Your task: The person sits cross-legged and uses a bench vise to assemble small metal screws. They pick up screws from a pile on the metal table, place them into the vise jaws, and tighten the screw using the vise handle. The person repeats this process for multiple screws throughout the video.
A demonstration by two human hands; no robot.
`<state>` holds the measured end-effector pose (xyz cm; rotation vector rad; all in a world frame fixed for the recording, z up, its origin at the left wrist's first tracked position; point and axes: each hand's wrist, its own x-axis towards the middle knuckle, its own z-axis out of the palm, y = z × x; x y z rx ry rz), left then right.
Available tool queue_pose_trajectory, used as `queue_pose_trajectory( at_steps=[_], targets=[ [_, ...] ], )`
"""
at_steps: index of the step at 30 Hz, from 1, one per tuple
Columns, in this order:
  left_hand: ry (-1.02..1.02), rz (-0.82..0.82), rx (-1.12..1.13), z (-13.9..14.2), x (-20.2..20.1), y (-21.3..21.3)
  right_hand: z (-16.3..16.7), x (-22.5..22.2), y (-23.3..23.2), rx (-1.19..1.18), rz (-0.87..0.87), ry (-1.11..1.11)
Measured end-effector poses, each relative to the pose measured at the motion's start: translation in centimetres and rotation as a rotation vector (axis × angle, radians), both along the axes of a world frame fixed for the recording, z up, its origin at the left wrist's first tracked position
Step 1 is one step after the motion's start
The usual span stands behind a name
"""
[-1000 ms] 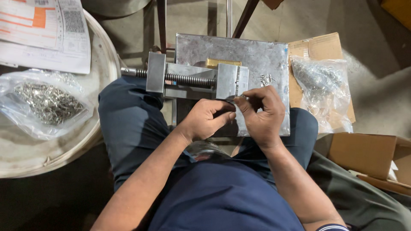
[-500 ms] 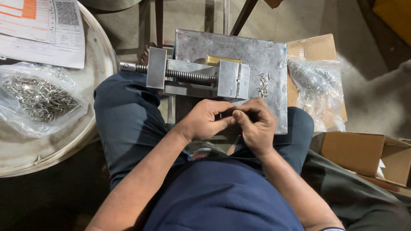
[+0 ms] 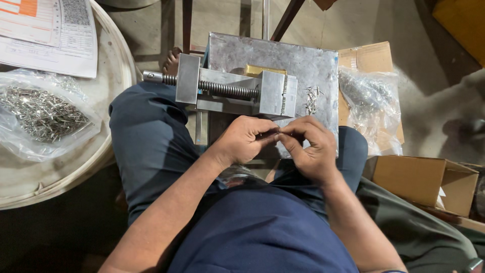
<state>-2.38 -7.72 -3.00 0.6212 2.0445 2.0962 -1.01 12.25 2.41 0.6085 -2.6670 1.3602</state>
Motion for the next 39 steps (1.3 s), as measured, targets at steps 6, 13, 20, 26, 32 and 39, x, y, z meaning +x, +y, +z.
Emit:
queue_pose_trajectory(
  at_steps=[6, 13, 20, 26, 32, 39],
  targets=[
    [-0.158, -0.02, -0.056, 1.3, 0.2, -0.3, 2.0, -1.2, -0.8, 0.101, -0.047, 0.127],
    [-0.177, -0.024, -0.07, 2.0, 0.1, -0.6, 2.5, -1.9, -1.5, 0.193, -0.044, 0.201],
    [-0.181, -0.037, -0.023, 1.5, -0.1, -0.6, 1.7, -1.8, -2.1, 0.227, -0.082, 0.272],
    [-0.213, -0.05, 0.014, 1.2, -0.1, -0.6, 1.1, -1.7, -2.6, 0.15, -0.128, 0.232],
    [-0.106, 0.003, -0.034, 1.3, -0.1, -0.4, 0.8, -2.3, -1.0, -0.081, -0.07, 0.019],
    [-0.105, -0.01, -0.019, 1.4, 0.3, -0.4, -1.7, -2.0, 5.8, -0.24, -0.333, -0.129]
  ],
)
